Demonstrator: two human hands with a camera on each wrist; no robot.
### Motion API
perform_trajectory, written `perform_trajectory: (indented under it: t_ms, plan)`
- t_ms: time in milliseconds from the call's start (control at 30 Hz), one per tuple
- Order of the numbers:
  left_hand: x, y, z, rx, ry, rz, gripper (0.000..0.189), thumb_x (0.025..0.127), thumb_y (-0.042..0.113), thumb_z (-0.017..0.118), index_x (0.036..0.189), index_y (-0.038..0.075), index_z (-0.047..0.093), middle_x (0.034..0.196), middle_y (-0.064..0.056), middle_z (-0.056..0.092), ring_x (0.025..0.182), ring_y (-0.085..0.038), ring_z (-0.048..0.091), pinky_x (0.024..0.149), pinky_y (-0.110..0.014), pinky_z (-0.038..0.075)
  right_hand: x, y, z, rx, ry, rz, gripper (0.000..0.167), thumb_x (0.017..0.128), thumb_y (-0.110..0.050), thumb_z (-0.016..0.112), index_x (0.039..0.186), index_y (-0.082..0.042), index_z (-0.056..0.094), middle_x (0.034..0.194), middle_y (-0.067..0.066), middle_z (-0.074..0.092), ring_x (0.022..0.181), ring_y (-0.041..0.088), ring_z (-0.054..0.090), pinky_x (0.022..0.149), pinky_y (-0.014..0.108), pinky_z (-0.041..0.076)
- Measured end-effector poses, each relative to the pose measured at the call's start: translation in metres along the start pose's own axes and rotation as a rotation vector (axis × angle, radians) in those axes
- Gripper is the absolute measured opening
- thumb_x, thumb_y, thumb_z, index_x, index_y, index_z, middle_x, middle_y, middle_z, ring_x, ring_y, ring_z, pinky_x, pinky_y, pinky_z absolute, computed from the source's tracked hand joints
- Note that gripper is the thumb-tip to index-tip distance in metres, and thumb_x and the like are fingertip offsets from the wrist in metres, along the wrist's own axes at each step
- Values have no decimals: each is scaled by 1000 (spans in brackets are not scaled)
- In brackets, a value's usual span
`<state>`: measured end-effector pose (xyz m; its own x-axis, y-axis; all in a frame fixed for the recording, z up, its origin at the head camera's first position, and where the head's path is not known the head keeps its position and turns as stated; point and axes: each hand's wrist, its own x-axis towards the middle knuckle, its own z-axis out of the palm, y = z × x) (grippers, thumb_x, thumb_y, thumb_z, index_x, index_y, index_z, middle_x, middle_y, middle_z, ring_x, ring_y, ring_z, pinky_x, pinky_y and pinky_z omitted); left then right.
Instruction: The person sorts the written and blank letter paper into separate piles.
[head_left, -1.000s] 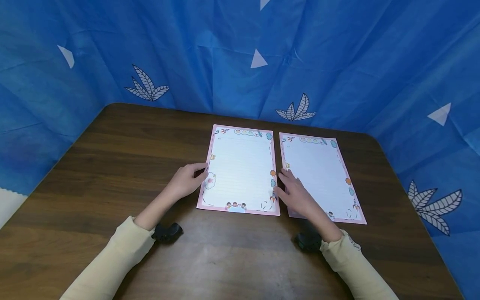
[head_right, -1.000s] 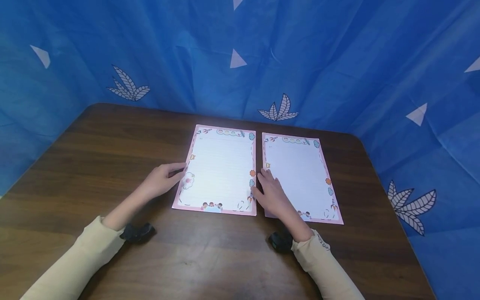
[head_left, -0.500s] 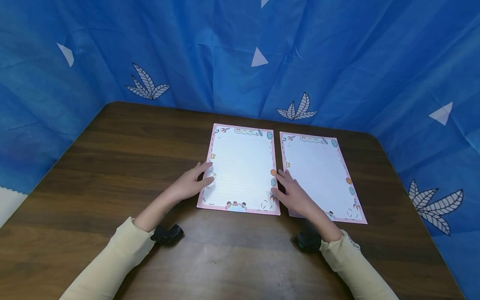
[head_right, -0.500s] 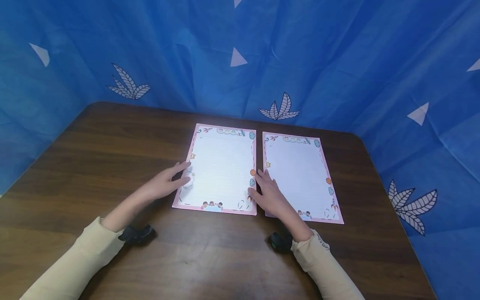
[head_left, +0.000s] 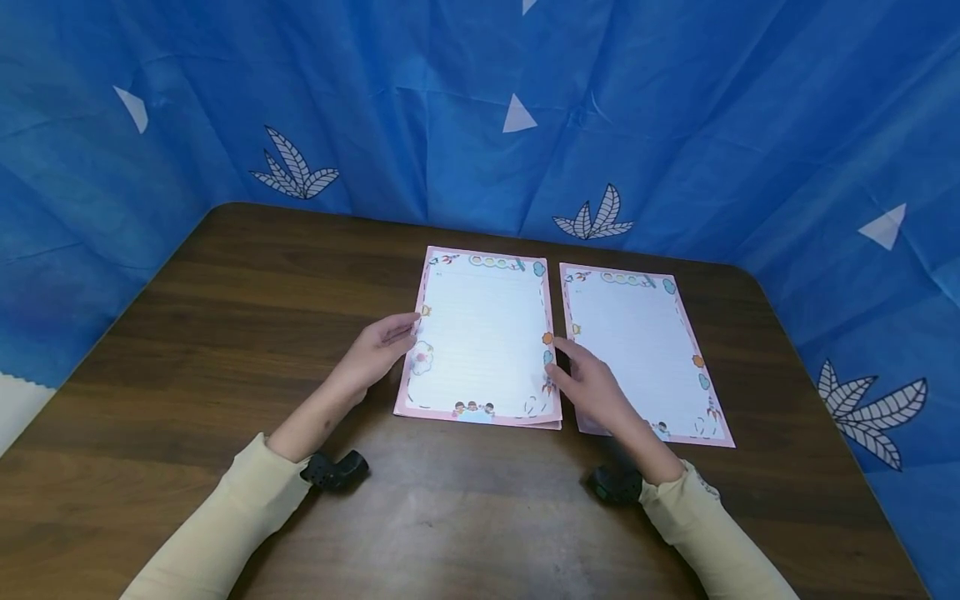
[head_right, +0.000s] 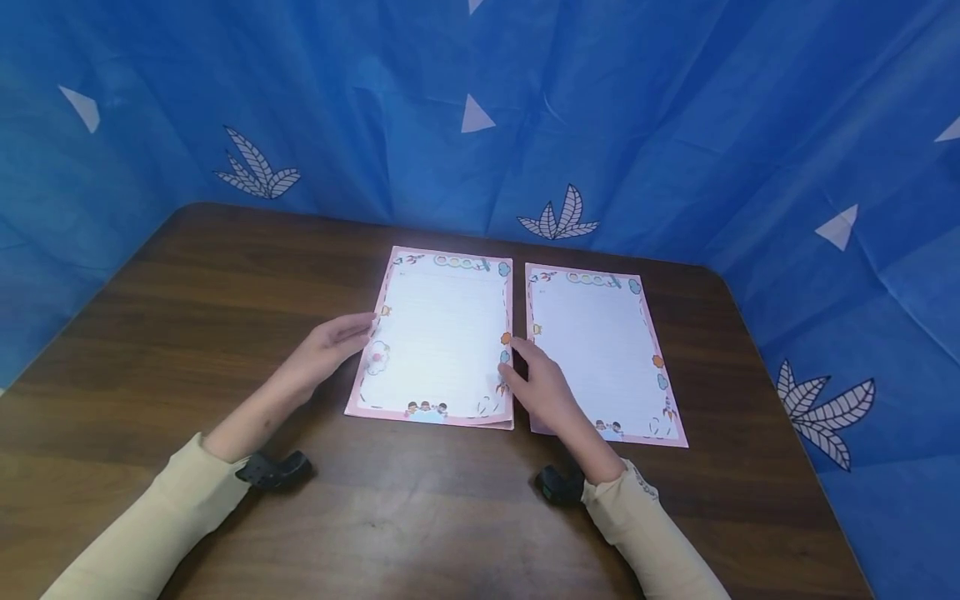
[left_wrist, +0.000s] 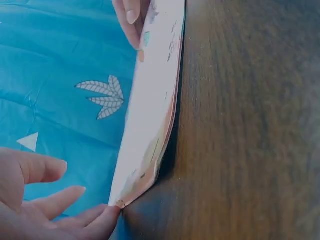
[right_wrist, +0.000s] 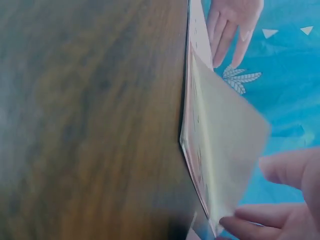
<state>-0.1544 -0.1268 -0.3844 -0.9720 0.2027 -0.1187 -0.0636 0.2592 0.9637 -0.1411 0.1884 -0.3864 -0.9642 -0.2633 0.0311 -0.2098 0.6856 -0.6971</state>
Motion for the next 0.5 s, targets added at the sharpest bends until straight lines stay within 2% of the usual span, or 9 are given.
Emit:
perform_trajectory:
  t_ms: [67, 100, 200, 300, 400, 500]
  plan:
    - [2, -2, -1, -27, 41, -15, 45, 95, 5, 51, 137, -6, 39, 137, -23, 41, 125, -32, 41, 100, -41, 34, 2, 0, 0, 41, 38, 22, 47, 92, -14, 59, 134, 3, 47, 114, 19, 60, 97, 31, 57, 78, 44, 47]
    - [3, -3, -1, -33, 60, -21, 45, 94, 3, 53, 136, -5, 41, 135, -23, 43, 123, -32, 43, 99, -40, 36, 3, 0, 1, 63, 53, 40, 47, 91, -14, 61, 133, 2, 48, 104, 16, 64, 85, 29, 58, 71, 41, 48]
    - [6, -5, -2, -42, 96, -34, 45, 92, 2, 56, 135, -3, 43, 132, -21, 48, 117, -30, 49, 95, -36, 40, 6, -1, 2, 116, 64, 114, 52, 88, -15, 65, 134, 1, 47, 80, 7, 65, 70, 23, 56, 61, 34, 45]
    - [7, -6, -3, -58, 104, -30, 46, 91, 2, 58, 134, -3, 44, 129, -22, 50, 114, -30, 52, 92, -34, 43, 10, 1, 3, 151, 63, 182, 43, 87, -16, 67, 125, 2, 54, 68, 4, 62, 66, 22, 53, 59, 32, 42]
    - [9, -6, -3, -73, 113, -34, 47, 90, 2, 60, 134, -2, 45, 124, -21, 54, 109, -29, 56, 89, -32, 45, 11, 2, 4, 187, 71, 227, 23, 87, -16, 67, 102, 1, 63, 61, 5, 59, 63, 21, 51, 55, 29, 40]
    - [10, -6, -4, -39, 126, -62, 50, 89, 5, 63, 135, 1, 45, 115, -20, 59, 102, -28, 59, 88, -33, 46, 12, 3, 4, 221, 81, 258, 17, 87, -15, 68, 84, 1, 61, 59, 5, 57, 58, 20, 50, 49, 27, 39]
